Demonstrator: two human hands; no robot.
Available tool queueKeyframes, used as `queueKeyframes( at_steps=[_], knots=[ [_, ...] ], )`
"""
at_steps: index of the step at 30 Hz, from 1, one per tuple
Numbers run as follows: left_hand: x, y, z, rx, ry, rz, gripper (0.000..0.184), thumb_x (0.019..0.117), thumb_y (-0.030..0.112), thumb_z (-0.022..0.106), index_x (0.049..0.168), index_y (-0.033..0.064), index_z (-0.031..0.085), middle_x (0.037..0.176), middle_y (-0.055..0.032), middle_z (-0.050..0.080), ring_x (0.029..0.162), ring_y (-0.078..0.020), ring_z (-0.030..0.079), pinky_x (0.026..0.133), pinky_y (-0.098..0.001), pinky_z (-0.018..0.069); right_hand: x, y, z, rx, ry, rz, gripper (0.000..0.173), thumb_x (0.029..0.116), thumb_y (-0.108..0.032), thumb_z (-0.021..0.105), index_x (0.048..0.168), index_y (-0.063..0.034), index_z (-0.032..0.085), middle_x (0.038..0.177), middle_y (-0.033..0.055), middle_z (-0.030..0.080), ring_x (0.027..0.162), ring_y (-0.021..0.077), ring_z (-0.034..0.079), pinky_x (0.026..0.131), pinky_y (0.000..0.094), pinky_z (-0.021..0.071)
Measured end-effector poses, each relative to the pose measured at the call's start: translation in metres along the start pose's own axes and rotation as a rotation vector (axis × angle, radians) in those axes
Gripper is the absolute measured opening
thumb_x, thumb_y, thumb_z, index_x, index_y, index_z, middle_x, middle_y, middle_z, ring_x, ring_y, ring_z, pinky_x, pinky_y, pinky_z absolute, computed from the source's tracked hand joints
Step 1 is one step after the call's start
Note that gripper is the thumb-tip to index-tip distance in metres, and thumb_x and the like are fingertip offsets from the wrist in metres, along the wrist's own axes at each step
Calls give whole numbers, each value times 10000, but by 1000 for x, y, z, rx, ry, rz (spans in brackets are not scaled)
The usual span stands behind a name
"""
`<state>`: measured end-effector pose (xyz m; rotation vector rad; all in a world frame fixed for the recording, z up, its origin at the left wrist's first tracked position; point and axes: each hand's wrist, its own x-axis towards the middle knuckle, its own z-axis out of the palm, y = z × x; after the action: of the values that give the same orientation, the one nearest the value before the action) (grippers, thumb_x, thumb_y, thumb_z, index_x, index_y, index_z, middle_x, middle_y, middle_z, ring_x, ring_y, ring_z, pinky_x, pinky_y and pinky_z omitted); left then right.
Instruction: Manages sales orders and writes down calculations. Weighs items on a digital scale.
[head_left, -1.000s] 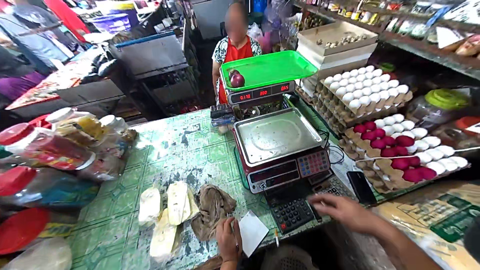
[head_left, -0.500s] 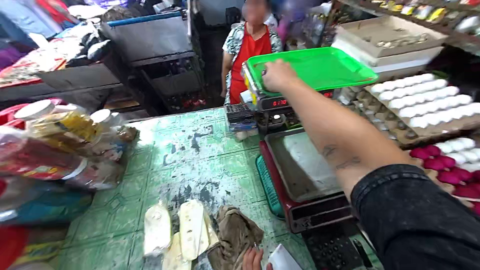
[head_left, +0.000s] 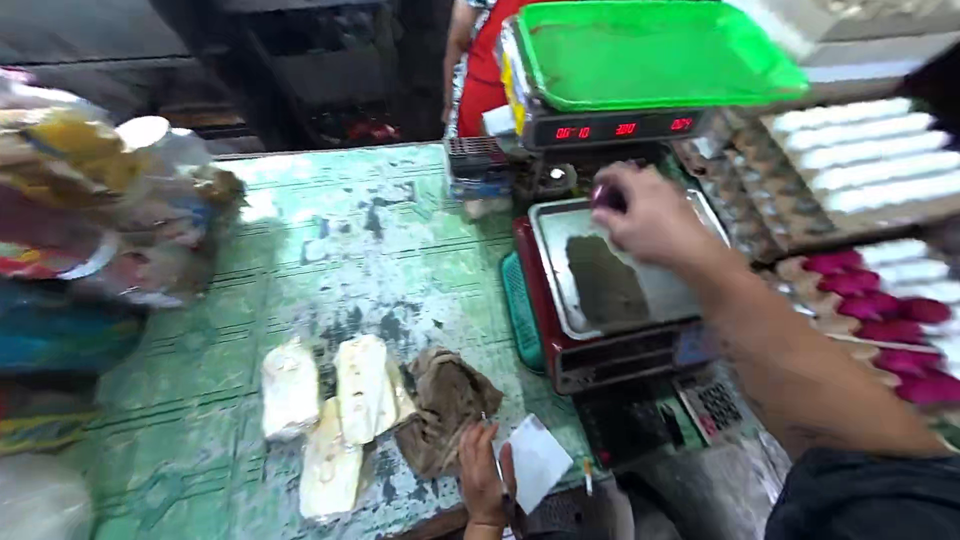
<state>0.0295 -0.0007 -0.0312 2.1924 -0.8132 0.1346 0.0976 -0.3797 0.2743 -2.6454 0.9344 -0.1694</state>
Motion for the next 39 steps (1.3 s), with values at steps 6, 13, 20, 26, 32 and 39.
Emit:
queueKeyframes(
  at_steps=[6, 13, 20, 26, 32, 39],
  knots=[
    [0, 2, -1, -11, -26, 37, 531, 1049, 441, 395, 1229, 22, 668, 1253, -216, 658, 1287, -363, 569, 1123, -511, 417, -67, 69, 26, 111, -16, -1, 701, 991, -428, 648, 1589, -174, 385, 1508, 199, 492, 1333, 385, 533, 1082, 582, 462],
    [1, 6, -4, -12, 0, 69, 548, 1044, 431, 404, 1219, -21, 661, 1229, -249, 653, 1242, -382, 591, 1101, -498, 436, -217, 208, 47, 606, 264, 563, 795, 935, -235, 758, 1576, -45, 327, 1560, 233, 419, 1369, 350, 504, 1097, 555, 458],
    [1, 7, -3, 12, 72, 78, 570, 1055, 477, 383, 1210, 6, 665, 1221, -229, 663, 1247, -352, 591, 1114, -475, 417, -211, 213, 104, 757, 405, 654, 895, 805, -123, 875, 1535, -72, 361, 1479, 237, 475, 1315, 362, 535, 1057, 539, 493],
    [-2, 6, -3, 10, 111, 92, 568, 1054, 467, 396, 1214, -6, 666, 1209, -236, 667, 1235, -375, 596, 1095, -492, 434, -222, 233, 101, 786, 341, 534, 813, 816, -26, 846, 1497, -93, 408, 1412, 203, 530, 959, 297, 691, 831, 472, 606],
    [-5, 10, -5, 46, 97, 35, 578, 1039, 478, 397, 1223, 6, 676, 1233, -241, 665, 1244, -392, 595, 1109, -513, 420, -207, 218, 87, 1091, 332, 776, 767, 875, -149, 822, 1506, -139, 385, 1397, 180, 563, 1157, 330, 618, 872, 530, 550],
    [-7, 6, -7, 77, 88, 24, 614, 1039, 518, 371, 1238, 24, 676, 1235, -220, 672, 1248, -386, 596, 1097, -502, 433, -202, 199, 69, 647, 453, 726, 745, 869, -257, 814, 1482, -24, 460, 1426, 290, 506, 1321, 431, 495, 1072, 589, 435]
  ],
)
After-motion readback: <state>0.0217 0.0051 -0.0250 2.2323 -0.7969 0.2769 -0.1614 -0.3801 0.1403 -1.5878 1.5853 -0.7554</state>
